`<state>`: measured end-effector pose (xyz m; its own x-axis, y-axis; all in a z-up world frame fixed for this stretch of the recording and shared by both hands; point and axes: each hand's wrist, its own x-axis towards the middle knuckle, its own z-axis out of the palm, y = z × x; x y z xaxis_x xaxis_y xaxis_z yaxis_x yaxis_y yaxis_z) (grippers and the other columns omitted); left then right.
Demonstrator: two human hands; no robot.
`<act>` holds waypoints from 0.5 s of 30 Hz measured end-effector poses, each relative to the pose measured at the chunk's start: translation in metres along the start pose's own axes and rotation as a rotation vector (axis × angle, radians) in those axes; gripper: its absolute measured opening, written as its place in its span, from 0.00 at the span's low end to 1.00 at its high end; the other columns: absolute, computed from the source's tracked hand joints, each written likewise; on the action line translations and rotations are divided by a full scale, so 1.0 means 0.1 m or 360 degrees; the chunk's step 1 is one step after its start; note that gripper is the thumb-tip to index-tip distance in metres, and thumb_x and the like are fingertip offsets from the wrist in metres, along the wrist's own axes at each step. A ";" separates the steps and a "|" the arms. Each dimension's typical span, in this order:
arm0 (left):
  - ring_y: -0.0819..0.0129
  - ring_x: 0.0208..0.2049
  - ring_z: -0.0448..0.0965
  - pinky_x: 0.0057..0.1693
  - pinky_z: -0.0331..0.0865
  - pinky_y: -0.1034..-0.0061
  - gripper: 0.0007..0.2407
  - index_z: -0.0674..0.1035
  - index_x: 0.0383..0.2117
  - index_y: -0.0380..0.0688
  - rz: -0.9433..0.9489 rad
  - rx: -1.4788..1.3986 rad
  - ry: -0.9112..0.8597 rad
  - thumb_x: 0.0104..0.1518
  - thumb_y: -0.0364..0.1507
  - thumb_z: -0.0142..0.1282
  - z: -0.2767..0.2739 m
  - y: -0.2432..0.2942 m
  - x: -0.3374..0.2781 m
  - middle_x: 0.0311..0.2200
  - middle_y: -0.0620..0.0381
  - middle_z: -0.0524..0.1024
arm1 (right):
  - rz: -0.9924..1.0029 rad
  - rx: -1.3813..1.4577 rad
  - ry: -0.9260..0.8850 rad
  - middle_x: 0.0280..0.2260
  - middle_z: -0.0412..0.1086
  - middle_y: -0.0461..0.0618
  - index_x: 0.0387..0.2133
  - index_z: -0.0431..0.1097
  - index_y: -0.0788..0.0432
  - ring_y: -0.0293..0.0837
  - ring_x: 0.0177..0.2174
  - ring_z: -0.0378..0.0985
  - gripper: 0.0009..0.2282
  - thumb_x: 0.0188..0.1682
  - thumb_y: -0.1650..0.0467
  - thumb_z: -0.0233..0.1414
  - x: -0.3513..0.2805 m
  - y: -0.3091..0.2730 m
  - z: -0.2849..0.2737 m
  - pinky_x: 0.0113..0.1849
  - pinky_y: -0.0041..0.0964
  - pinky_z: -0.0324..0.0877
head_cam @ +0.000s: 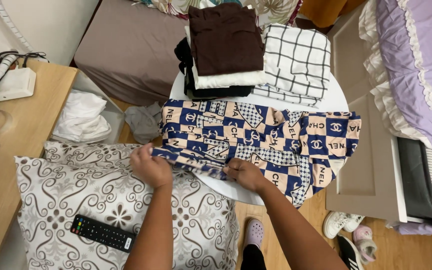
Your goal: The person folds a brown t-shirt and a patterned blue and beige shirt on a white round table. They smooth the garments and fold them into neat rectangles, placing the finished items into a stack of other folded clothes.
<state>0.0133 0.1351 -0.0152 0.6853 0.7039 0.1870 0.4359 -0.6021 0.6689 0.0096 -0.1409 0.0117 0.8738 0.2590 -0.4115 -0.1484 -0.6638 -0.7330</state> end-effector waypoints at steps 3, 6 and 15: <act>0.56 0.45 0.77 0.50 0.76 0.65 0.12 0.77 0.46 0.37 -0.0190 -0.0470 0.0208 0.57 0.16 0.50 0.17 -0.28 0.15 0.51 0.46 0.70 | 0.0175 0.0198 -0.0322 0.31 0.73 0.53 0.36 0.76 0.61 0.45 0.33 0.71 0.15 0.54 0.60 0.54 0.01 -0.05 -0.12 0.39 0.40 0.69; 0.64 0.33 0.81 0.35 0.78 0.68 0.10 0.72 0.46 0.46 -0.1016 -0.1287 -0.0045 0.60 0.21 0.46 -0.11 0.17 0.25 0.45 0.54 0.74 | 0.0477 0.0373 -0.0334 0.32 0.75 0.49 0.38 0.77 0.54 0.43 0.30 0.70 0.11 0.53 0.61 0.53 -0.08 -0.20 -0.24 0.35 0.39 0.69; 0.74 0.34 0.76 0.43 0.74 0.79 0.03 0.80 0.36 0.36 -0.0354 -0.1576 0.0115 0.63 0.20 0.54 0.14 0.03 0.33 0.37 0.54 0.79 | -0.0363 -0.0206 0.0410 0.33 0.68 0.50 0.34 0.69 0.58 0.45 0.31 0.77 0.12 0.44 0.65 0.63 -0.42 -0.63 0.08 0.35 0.40 0.75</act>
<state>0.0456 0.1515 -0.0176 0.5963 0.8027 0.0069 -0.1525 0.1048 0.9827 -0.0220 -0.1044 0.0708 0.9681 0.2363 -0.0833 0.1091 -0.6968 -0.7090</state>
